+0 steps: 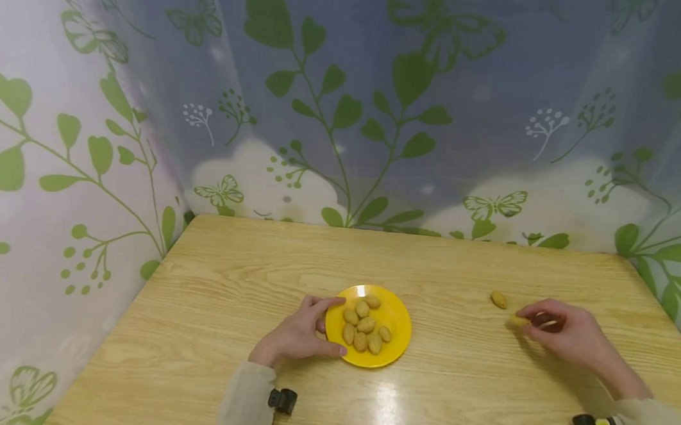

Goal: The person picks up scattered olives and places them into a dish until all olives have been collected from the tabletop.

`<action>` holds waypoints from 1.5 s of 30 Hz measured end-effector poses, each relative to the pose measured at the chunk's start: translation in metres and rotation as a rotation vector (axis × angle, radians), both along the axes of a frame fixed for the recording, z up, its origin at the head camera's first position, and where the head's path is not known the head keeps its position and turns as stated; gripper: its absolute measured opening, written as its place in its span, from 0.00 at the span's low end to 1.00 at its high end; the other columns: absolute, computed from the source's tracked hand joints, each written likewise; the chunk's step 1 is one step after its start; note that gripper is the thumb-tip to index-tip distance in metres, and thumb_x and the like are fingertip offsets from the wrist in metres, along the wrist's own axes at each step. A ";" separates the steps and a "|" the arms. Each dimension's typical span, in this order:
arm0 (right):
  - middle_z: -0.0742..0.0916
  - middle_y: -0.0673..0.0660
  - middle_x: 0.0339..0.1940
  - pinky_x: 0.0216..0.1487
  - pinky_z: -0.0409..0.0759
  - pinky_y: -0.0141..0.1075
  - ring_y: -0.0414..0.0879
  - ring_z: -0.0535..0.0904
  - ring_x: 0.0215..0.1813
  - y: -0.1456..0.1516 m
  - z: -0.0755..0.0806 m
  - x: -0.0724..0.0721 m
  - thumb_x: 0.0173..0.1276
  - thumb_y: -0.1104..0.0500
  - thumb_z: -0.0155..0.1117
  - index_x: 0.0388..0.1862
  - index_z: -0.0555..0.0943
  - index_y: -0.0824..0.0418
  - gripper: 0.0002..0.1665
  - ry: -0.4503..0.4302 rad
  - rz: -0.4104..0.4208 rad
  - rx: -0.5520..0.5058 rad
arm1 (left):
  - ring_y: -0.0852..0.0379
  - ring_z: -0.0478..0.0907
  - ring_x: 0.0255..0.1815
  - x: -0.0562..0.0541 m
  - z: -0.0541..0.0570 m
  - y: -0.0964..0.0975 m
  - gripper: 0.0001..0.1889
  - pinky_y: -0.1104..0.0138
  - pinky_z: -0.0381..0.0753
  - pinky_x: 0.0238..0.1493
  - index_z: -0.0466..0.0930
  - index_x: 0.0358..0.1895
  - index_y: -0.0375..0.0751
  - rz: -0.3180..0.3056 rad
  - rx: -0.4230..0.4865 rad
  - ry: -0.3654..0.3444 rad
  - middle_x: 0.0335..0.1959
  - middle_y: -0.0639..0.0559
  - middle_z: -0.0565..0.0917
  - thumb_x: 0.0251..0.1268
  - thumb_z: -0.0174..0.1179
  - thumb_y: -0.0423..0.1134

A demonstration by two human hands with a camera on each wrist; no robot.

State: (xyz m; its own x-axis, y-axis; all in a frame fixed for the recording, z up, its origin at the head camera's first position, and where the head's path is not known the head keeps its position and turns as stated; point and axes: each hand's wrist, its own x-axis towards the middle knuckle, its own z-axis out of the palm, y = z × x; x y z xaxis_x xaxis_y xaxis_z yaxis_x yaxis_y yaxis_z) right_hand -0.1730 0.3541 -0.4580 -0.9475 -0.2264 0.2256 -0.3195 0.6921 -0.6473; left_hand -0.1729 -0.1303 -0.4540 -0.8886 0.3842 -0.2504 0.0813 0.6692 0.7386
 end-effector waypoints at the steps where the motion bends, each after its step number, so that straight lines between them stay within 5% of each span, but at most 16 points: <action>1: 0.88 0.44 0.39 0.34 0.82 0.27 0.25 0.80 0.38 -0.001 0.000 0.001 0.61 0.69 0.75 0.44 0.88 0.58 0.13 0.002 0.004 -0.002 | 0.56 0.71 0.45 0.000 0.000 0.000 0.47 0.63 0.70 0.43 0.65 0.77 0.56 -0.001 0.001 0.000 0.66 0.45 0.67 0.52 0.78 0.50; 11: 0.87 0.39 0.38 0.34 0.81 0.25 0.25 0.81 0.38 -0.014 0.001 0.009 0.57 0.74 0.74 0.42 0.88 0.57 0.17 0.079 0.054 -0.033 | 0.56 0.72 0.45 -0.001 -0.001 0.000 0.47 0.62 0.71 0.44 0.65 0.77 0.56 -0.007 0.003 -0.004 0.67 0.45 0.66 0.53 0.78 0.51; 22: 0.88 0.47 0.39 0.34 0.82 0.26 0.28 0.82 0.39 -0.039 0.004 0.016 0.58 0.75 0.74 0.43 0.88 0.58 0.17 0.115 0.119 -0.068 | 0.56 0.71 0.45 0.000 -0.001 0.000 0.47 0.62 0.70 0.43 0.65 0.77 0.56 -0.008 0.003 -0.003 0.67 0.44 0.66 0.53 0.78 0.51; 45: 0.89 0.51 0.38 0.34 0.84 0.30 0.31 0.82 0.38 -0.091 0.008 0.007 0.59 0.72 0.75 0.43 0.88 0.54 0.18 0.166 0.227 -0.097 | 0.55 0.70 0.44 -0.001 -0.001 0.000 0.47 0.62 0.69 0.42 0.66 0.77 0.54 -0.003 0.027 0.000 0.65 0.43 0.66 0.52 0.79 0.50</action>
State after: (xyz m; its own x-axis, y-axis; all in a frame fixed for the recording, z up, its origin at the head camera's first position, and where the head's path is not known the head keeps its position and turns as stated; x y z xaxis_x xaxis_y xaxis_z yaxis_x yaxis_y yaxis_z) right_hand -0.1663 0.2634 -0.4497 -0.8236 -0.3977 0.4044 -0.5659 0.5281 -0.6331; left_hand -0.1739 -0.1300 -0.4550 -0.8872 0.3939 -0.2401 0.0833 0.6487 0.7564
